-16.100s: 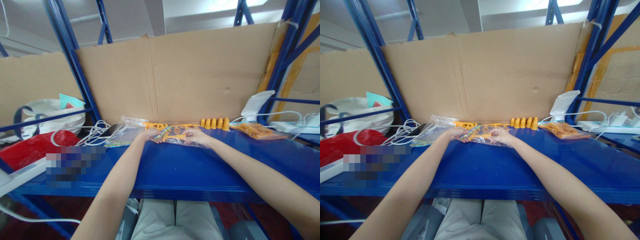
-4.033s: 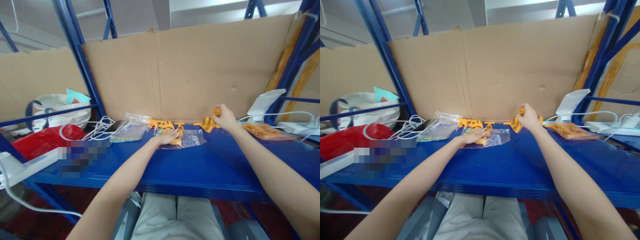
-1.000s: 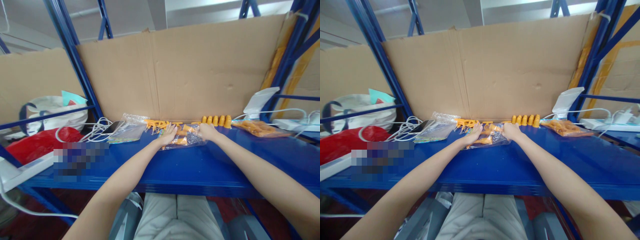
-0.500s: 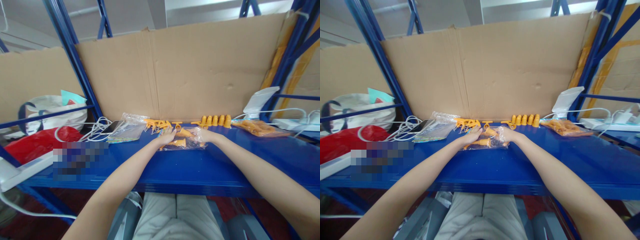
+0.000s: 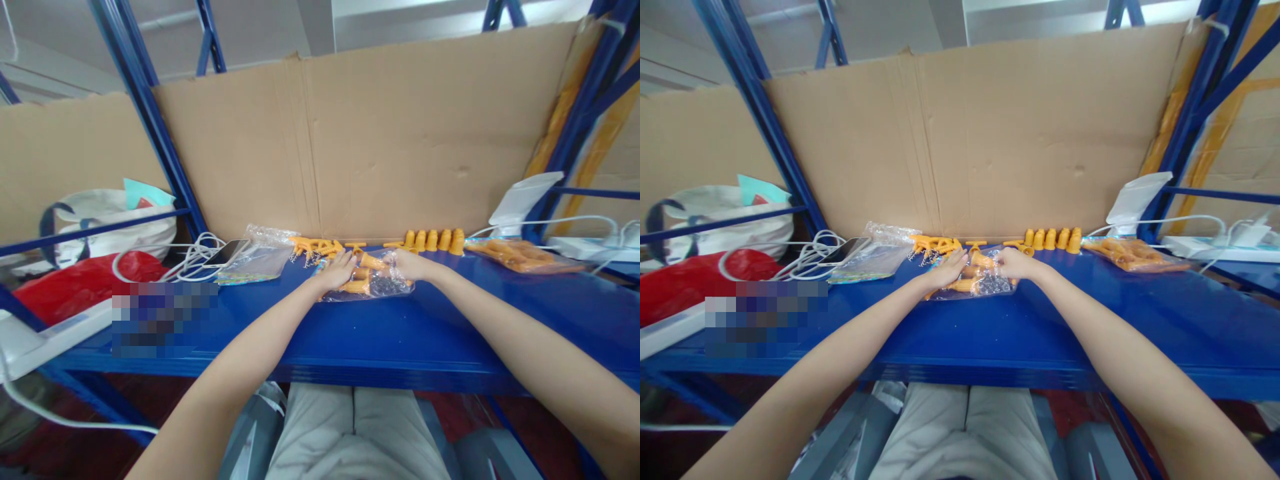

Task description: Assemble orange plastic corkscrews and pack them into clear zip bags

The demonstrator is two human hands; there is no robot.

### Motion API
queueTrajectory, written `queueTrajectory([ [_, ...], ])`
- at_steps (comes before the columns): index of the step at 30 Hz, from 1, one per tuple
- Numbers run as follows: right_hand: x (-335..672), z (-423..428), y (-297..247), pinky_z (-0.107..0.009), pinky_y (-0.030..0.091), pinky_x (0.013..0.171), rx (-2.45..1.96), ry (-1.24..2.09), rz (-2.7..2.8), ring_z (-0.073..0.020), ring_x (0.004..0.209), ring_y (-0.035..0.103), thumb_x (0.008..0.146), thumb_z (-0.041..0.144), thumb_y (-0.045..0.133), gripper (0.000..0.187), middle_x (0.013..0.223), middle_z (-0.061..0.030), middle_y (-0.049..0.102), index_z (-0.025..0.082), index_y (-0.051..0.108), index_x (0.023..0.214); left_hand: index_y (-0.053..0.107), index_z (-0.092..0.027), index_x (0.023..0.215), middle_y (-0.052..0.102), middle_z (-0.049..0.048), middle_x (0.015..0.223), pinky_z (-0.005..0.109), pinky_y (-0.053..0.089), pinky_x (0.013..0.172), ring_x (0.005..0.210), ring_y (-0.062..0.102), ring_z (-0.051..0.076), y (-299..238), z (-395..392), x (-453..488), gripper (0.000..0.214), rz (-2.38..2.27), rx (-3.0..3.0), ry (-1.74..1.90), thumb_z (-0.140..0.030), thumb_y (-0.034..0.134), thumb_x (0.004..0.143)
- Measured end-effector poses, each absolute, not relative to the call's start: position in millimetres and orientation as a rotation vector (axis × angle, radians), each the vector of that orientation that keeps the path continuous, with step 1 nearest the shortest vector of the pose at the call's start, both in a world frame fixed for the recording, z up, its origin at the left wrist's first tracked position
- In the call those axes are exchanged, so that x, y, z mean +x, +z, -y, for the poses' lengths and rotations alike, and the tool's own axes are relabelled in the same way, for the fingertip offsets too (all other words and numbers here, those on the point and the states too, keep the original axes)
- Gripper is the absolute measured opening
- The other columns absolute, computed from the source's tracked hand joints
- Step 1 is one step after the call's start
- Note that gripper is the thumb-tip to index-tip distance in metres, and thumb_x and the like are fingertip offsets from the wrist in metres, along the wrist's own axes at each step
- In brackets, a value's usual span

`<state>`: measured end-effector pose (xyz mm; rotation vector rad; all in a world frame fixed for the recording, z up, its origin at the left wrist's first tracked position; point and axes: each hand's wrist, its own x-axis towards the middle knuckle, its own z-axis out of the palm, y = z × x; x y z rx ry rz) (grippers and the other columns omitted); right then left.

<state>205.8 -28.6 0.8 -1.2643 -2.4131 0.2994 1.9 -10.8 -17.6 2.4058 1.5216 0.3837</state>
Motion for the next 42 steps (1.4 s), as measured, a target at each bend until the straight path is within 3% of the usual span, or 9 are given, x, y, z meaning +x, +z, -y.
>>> queueTrajectory([
  [4, 202.3, 33.4, 3.1, -0.024, 0.037, 0.053, -1.585, -0.141, 2.452, -0.0171, 0.059, 0.058, 0.082, 0.033, 0.053, 0.030, 0.058, -0.0052, 0.063, 0.015, 0.065, 0.061, 0.016, -0.024, 0.148, 0.009, 0.0002, 0.157, 0.043, 0.004, 0.116, 0.143, 0.001, 0.017, -19.2, 7.7, 2.5, 0.062, -1.503, 2.398, 0.389, -0.047, 0.000, 0.092],
  [11, 190.7, 42.6, 3.6, -0.026, 0.039, 0.060, -1.746, -0.339, 2.543, -0.0221, 0.080, 0.066, 0.086, 0.033, 0.051, 0.026, 0.080, -0.0098, 0.072, 0.017, 0.071, 0.081, 0.016, -0.025, 0.148, 0.008, 0.0017, 0.156, 0.047, 0.004, 0.115, 0.144, 0.001, 0.018, -19.5, 8.1, 3.0, 0.062, -1.484, 2.417, 0.359, -0.050, 0.004, 0.092],
  [17, 186.6, 31.7, -8.9, -0.032, 0.039, 0.073, -1.655, -0.221, 2.356, -0.0227, 0.088, 0.065, 0.085, 0.032, 0.050, 0.024, 0.088, -0.0073, 0.072, 0.019, 0.070, 0.092, 0.018, -0.028, 0.148, 0.009, 0.0003, 0.156, 0.049, 0.005, 0.115, 0.144, 0.003, 0.019, -20.6, 7.6, 3.5, 0.060, -1.495, 2.469, 0.326, -0.050, 0.006, 0.093],
  [23, 183.9, 36.0, -10.1, -0.033, 0.040, 0.076, -1.586, -0.212, 2.335, -0.0226, 0.090, 0.064, 0.084, 0.026, 0.051, 0.019, 0.094, -0.0068, 0.072, 0.019, 0.068, 0.090, 0.021, -0.030, 0.147, 0.013, -0.0014, 0.155, 0.048, 0.008, 0.115, 0.143, 0.006, 0.020, -19.6, 8.6, 2.9, 0.057, -1.488, 2.471, 0.351, -0.050, 0.011, 0.094],
  [29, 180.6, 47.4, -0.6, -0.032, 0.045, 0.075, -1.746, -0.382, 2.324, -0.0281, 0.099, 0.062, 0.087, 0.033, 0.051, 0.027, 0.100, -0.0170, 0.069, 0.014, 0.071, 0.085, 0.020, -0.026, 0.148, 0.012, 0.0012, 0.155, 0.050, 0.007, 0.114, 0.143, 0.005, 0.022, -15.8, 13.9, 3.9, 0.060, -1.551, 2.450, 0.334, -0.049, 0.008, 0.094],
  [34, 182.6, 52.2, 4.3, -0.034, 0.047, 0.073, -1.920, -0.363, 2.331, -0.0317, 0.094, 0.064, 0.088, 0.043, 0.050, 0.042, 0.098, -0.0244, 0.067, 0.006, 0.070, 0.094, 0.018, -0.029, 0.148, 0.010, 0.0005, 0.156, 0.053, 0.004, 0.113, 0.144, 0.002, 0.022, -12.2, 17.8, 4.1, 0.060, -1.563, 2.444, 0.302, -0.051, 0.006, 0.093],
  [42, 200.2, 29.1, -5.6, -0.027, 0.047, 0.067, -1.640, -0.227, 2.375, -0.0242, 0.081, 0.067, 0.076, 0.036, 0.065, 0.020, 0.081, -0.0111, 0.071, 0.017, 0.070, 0.079, 0.015, -0.027, 0.148, 0.009, 0.0020, 0.156, 0.053, 0.005, 0.113, 0.144, 0.005, 0.022, -16.5, 12.6, 2.3, 0.061, -1.529, 2.469, 0.322, -0.052, 0.006, 0.093],
])
